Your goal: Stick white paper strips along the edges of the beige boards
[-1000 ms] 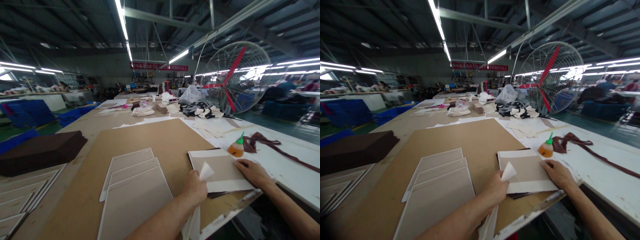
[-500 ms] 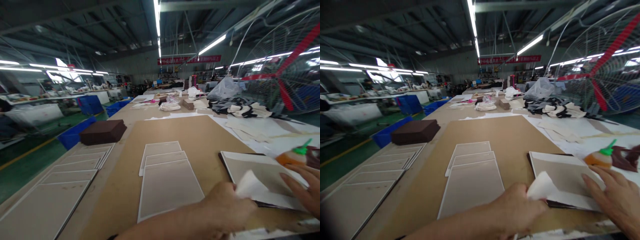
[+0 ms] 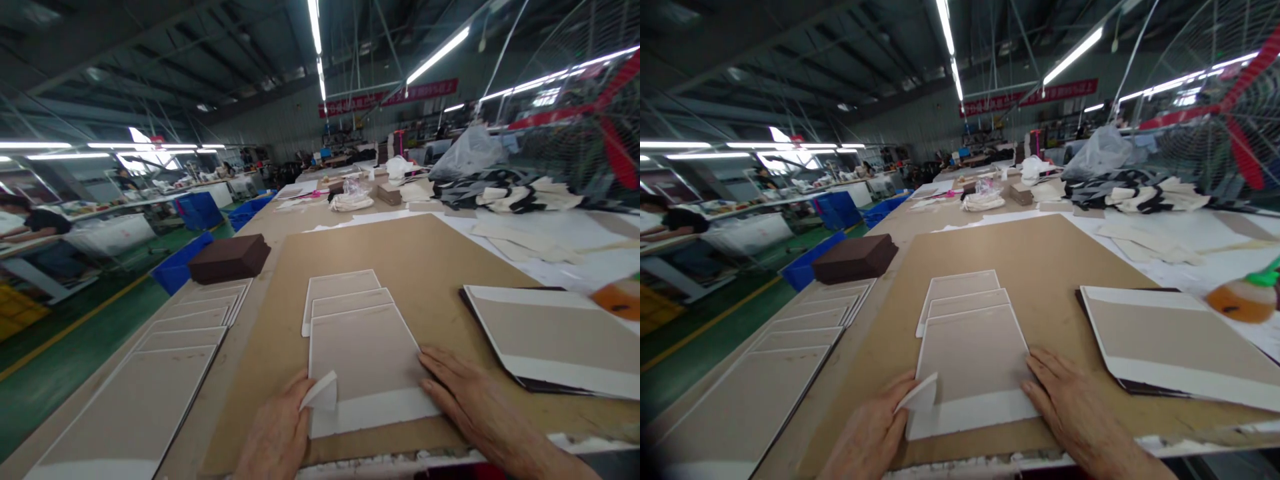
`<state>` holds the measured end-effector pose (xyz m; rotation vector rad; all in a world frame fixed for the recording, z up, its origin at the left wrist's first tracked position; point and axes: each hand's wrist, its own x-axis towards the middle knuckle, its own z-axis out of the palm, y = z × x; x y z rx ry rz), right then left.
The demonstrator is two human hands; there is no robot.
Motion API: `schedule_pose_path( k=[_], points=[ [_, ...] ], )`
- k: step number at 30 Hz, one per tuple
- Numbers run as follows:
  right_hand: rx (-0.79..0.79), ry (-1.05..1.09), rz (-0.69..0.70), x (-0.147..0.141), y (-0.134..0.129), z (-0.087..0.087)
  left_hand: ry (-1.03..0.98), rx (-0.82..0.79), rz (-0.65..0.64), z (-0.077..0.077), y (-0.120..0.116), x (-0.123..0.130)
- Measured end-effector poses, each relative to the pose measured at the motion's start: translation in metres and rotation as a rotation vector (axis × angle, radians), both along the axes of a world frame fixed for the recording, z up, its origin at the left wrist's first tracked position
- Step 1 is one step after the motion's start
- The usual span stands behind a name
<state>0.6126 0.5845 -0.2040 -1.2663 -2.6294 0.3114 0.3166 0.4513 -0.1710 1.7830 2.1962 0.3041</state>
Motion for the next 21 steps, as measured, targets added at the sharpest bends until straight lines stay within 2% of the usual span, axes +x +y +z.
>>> schedule_pose_path(
  k=[3,6,12,15,19,21],
  points=[
    [0.021,0.01,-0.015,0.005,-0.006,-0.007,-0.017,0.022,0.008,-0.012,-0.005,-0.003],
    [0.044,0.028,-0.001,0.012,-0.014,-0.01,-0.046,0.032,-0.021,-0.016,-0.011,-0.007],
    [0.083,0.042,0.055,0.023,-0.022,-0.008,-0.102,0.076,-0.003,-0.003,-0.022,0.0],
    [0.117,0.058,0.128,0.029,-0.027,-0.008,-0.137,0.063,0.003,-0.001,-0.027,0.002],
    [0.219,0.12,0.242,0.044,-0.032,-0.02,-0.166,0.042,-0.044,-0.007,-0.044,-0.002],
    [0.26,0.129,0.297,0.055,-0.033,-0.03,-0.228,0.032,-0.066,-0.004,-0.053,-0.006]
  ],
)
